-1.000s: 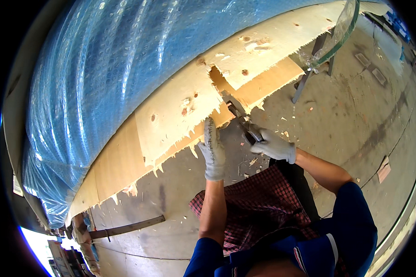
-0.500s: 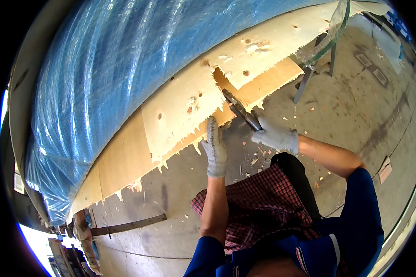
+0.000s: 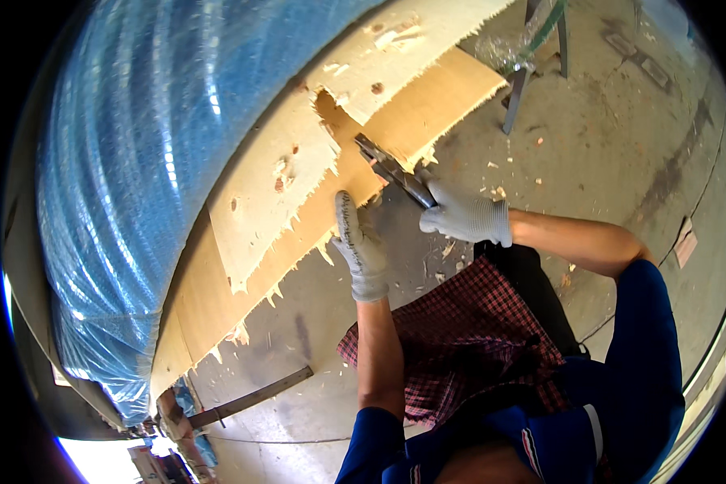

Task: The person uses pliers to chip and remove sections of a large curved wooden panel, creating a rectangular cutout. The person then picks up a clamp and a strap, walks to a tool cart, and places them there.

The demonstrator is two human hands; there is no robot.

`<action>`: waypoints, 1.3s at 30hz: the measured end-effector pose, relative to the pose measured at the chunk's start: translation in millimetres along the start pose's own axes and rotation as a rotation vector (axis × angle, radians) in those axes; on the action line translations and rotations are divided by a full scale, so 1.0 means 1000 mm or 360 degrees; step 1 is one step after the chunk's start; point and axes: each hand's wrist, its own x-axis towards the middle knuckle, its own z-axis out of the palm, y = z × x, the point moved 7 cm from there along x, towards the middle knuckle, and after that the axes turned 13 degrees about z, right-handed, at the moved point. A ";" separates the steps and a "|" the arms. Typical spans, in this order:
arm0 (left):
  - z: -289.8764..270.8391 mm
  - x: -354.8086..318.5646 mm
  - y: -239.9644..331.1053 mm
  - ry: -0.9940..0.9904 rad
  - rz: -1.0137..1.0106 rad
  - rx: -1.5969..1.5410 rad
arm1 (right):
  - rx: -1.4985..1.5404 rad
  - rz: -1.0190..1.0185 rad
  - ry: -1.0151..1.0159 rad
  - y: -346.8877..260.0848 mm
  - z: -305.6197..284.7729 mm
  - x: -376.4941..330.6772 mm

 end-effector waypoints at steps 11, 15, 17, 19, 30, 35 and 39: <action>-0.025 -0.002 -0.024 -0.0022 -0.0006 0.0170 | -0.0013 0.0087 -0.0233 0.022 0.008 -0.009; -0.034 -0.005 -0.033 -0.0073 -0.0040 0.0205 | -0.0076 0.0134 -0.0190 0.021 0.004 -0.009; -0.037 -0.007 -0.039 -0.0010 -0.0053 0.0165 | 0.0030 0.0291 -0.0258 0.034 0.004 -0.007; -0.037 -0.011 -0.041 0.0042 -0.0067 0.0122 | -0.0058 0.0351 -0.0325 0.034 0.005 -0.010; -0.049 -0.027 -0.062 0.0007 -0.0175 0.0236 | -0.0134 0.0100 -0.0006 0.053 0.034 0.000; -0.058 -0.032 -0.064 -0.0018 -0.0183 0.0321 | -0.0071 0.0181 -0.0010 0.054 0.038 0.007; -0.056 -0.030 -0.060 -0.0010 -0.0242 0.0250 | -0.0156 0.0122 0.0055 0.049 0.037 0.011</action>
